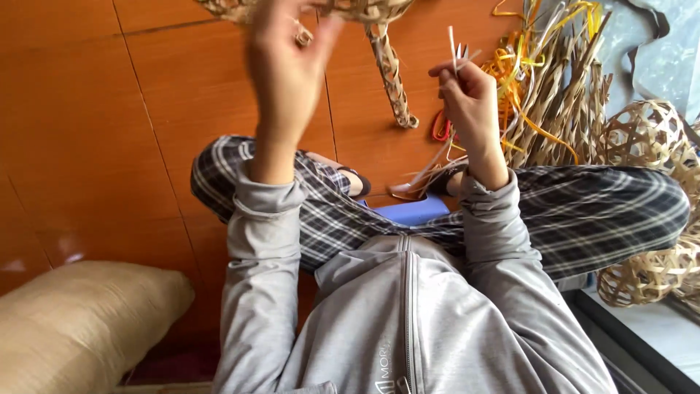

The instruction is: Weaving bamboo strips to create a decorative deer figure.

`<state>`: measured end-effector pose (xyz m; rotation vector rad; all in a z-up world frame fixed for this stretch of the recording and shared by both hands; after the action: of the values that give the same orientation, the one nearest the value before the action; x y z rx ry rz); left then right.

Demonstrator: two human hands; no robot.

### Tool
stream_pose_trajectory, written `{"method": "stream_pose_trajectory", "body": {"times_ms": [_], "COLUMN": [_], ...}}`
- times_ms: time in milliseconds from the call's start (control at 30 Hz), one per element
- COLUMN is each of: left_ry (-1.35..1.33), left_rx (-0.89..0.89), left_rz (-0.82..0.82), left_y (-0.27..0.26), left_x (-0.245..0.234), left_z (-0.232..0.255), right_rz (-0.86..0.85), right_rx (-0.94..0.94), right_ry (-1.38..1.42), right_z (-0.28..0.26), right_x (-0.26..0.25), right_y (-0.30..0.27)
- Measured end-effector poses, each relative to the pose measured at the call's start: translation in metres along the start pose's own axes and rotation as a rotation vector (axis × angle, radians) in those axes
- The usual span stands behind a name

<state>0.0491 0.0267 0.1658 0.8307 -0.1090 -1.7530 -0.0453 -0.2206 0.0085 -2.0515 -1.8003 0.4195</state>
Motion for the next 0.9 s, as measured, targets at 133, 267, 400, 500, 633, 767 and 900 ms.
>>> {"method": "stream_pose_trajectory", "body": {"times_ms": [133, 267, 400, 500, 633, 767, 900], "left_ry": [0.147, 0.146, 0.185, 0.204, 0.162, 0.086, 0.03], "left_rx": [0.076, 0.089, 0.116, 0.114, 0.036, -0.052, -0.07], "left_rz": [0.251, 0.277, 0.28, 0.265, 0.27, 0.314, 0.331], "left_y": [-0.007, -0.005, 0.0, 0.003, 0.007, 0.011, 0.011], "left_x": [-0.019, -0.005, 0.007, 0.013, 0.018, 0.016, 0.012], "left_z": [-0.017, -0.03, -0.042, -0.045, -0.058, -0.056, -0.054], "right_rz": [0.133, 0.156, 0.108, 0.053, 0.011, -0.056, -0.112], "right_rx": [-0.288, -0.446, -0.431, -0.394, -0.273, -0.273, -0.317], "right_ry": [-0.297, -0.398, -0.499, -0.644, -0.609, -0.464, -0.343], "right_z": [0.013, -0.013, -0.027, -0.025, -0.002, 0.006, 0.013], "right_x": [0.007, 0.045, 0.061, 0.069, 0.072, 0.076, 0.08], "right_y": [0.03, 0.036, 0.045, 0.052, 0.064, 0.07, 0.079]}}
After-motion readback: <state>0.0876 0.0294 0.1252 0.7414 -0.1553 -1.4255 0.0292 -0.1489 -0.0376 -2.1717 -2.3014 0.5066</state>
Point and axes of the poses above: each hand's wrist, its own y-axis towards the middle knuckle, its own x-axis out of the palm, z = x × y, the point moved 8 cm from there along y, towards the middle knuckle, and after that the axes turned 9 degrees about x, right-handed, at the moved point
